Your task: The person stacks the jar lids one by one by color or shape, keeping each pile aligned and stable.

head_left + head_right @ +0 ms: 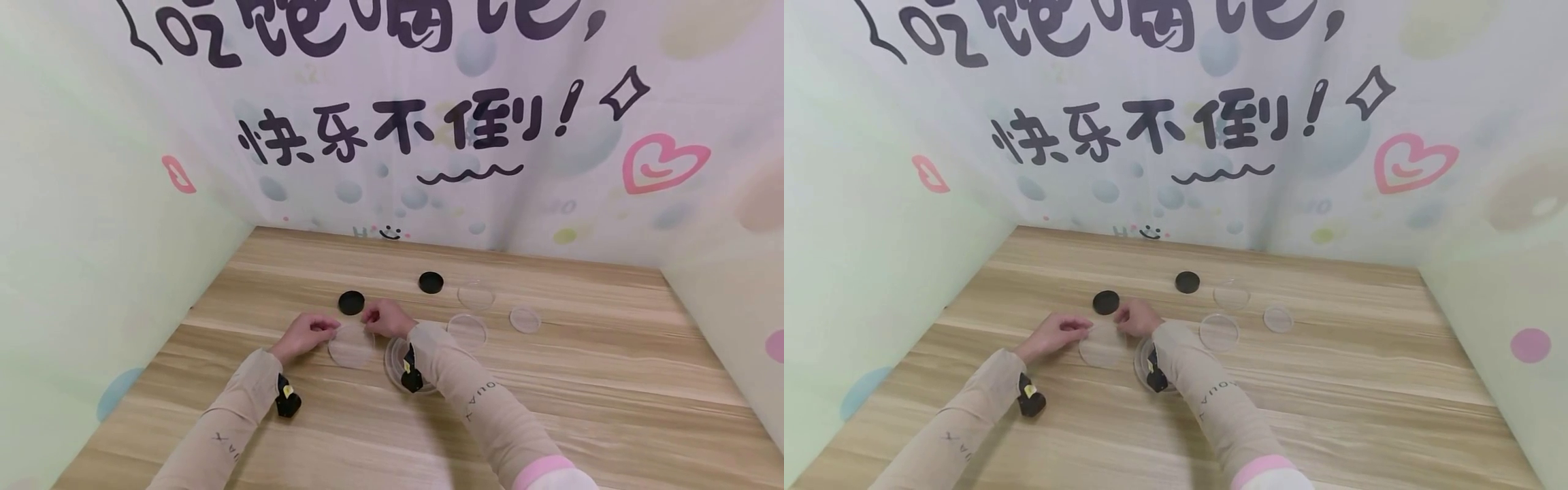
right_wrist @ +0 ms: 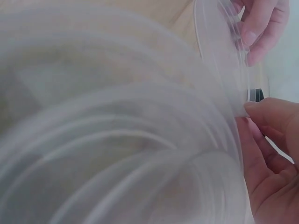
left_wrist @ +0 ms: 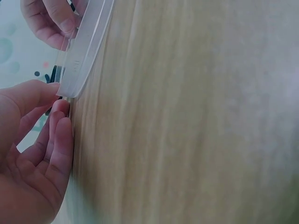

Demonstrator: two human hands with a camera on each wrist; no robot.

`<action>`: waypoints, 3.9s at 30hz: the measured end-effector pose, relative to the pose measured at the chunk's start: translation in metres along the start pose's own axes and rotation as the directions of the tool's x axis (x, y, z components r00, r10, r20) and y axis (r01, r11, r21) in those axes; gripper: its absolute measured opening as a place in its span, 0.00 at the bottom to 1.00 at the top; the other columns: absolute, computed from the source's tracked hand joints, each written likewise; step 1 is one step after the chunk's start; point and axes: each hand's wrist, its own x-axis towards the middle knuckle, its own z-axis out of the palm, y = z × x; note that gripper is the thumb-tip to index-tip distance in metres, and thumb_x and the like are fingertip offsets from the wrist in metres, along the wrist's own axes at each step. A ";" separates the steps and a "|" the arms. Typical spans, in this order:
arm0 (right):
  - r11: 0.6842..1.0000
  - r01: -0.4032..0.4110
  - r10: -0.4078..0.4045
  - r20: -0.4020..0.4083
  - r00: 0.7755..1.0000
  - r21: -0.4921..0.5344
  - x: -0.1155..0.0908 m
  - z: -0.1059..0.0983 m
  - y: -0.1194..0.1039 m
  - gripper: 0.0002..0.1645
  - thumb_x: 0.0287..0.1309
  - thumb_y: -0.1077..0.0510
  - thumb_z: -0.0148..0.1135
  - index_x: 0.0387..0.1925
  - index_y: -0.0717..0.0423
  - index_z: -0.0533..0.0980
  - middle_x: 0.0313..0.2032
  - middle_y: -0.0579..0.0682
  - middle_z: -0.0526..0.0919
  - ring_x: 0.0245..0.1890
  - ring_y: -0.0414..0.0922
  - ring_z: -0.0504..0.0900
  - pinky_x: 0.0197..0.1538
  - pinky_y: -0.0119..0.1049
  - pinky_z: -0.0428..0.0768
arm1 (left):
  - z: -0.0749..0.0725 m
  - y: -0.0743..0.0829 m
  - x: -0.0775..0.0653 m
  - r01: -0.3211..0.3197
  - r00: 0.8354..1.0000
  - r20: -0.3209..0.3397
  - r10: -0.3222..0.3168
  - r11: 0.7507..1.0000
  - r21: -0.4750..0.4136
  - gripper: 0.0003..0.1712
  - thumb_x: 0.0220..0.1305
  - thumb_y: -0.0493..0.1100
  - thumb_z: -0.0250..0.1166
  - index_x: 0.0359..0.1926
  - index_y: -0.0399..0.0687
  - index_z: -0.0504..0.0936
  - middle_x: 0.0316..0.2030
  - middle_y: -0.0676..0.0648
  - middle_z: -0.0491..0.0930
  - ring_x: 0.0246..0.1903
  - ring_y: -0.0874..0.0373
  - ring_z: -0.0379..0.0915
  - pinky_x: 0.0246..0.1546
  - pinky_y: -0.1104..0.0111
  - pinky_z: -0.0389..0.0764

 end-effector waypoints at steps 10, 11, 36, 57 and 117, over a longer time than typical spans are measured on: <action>0.998 0.050 -0.050 -0.008 0.999 -0.031 0.001 0.002 0.000 0.05 0.46 0.70 0.59 0.29 0.66 0.78 0.21 0.47 0.76 0.21 0.34 0.68 0.24 0.21 0.67 | 0.000 -0.001 0.001 0.011 1.000 -0.023 -0.011 1.000 -0.011 0.12 0.54 0.34 0.60 0.41 0.35 0.79 0.39 0.40 0.79 0.36 0.55 0.72 0.36 0.68 0.72; 0.998 0.052 -0.052 -0.009 0.999 -0.033 0.002 0.002 0.000 0.05 0.47 0.70 0.59 0.29 0.66 0.78 0.21 0.48 0.76 0.21 0.34 0.68 0.24 0.21 0.67 | 0.000 -0.001 0.001 0.013 1.000 -0.028 -0.013 1.000 -0.009 0.12 0.54 0.34 0.60 0.41 0.35 0.80 0.40 0.40 0.79 0.38 0.54 0.72 0.38 0.67 0.71; 0.988 0.152 -0.153 -0.030 0.988 -0.033 0.005 -0.034 0.032 0.06 0.51 0.59 0.60 0.31 0.54 0.81 0.26 0.45 0.80 0.28 0.39 0.76 0.33 0.30 0.76 | 0.007 0.032 0.016 -0.025 1.000 0.002 0.025 0.997 -0.078 0.13 0.56 0.34 0.58 0.44 0.38 0.79 0.36 0.42 0.77 0.31 0.55 0.73 0.27 0.65 0.77; 0.999 0.003 -0.002 -0.020 1.000 0.039 -0.055 -0.076 0.033 0.07 0.47 0.69 0.59 0.32 0.68 0.79 0.27 0.53 0.81 0.25 0.38 0.75 0.26 0.29 0.77 | 0.043 0.067 0.035 -0.098 0.985 0.140 0.105 0.994 -0.051 0.13 0.55 0.34 0.58 0.43 0.38 0.80 0.32 0.47 0.77 0.29 0.51 0.75 0.26 0.64 0.77; 0.969 -0.107 0.092 0.081 0.992 0.221 -0.097 -0.079 0.064 0.10 0.53 0.65 0.57 0.36 0.68 0.76 0.30 0.52 0.78 0.26 0.39 0.74 0.30 0.31 0.77 | 0.075 0.065 0.034 -0.037 0.958 0.276 0.076 0.989 -0.143 0.14 0.59 0.39 0.56 0.46 0.39 0.77 0.25 0.50 0.72 0.24 0.61 0.67 0.24 0.70 0.74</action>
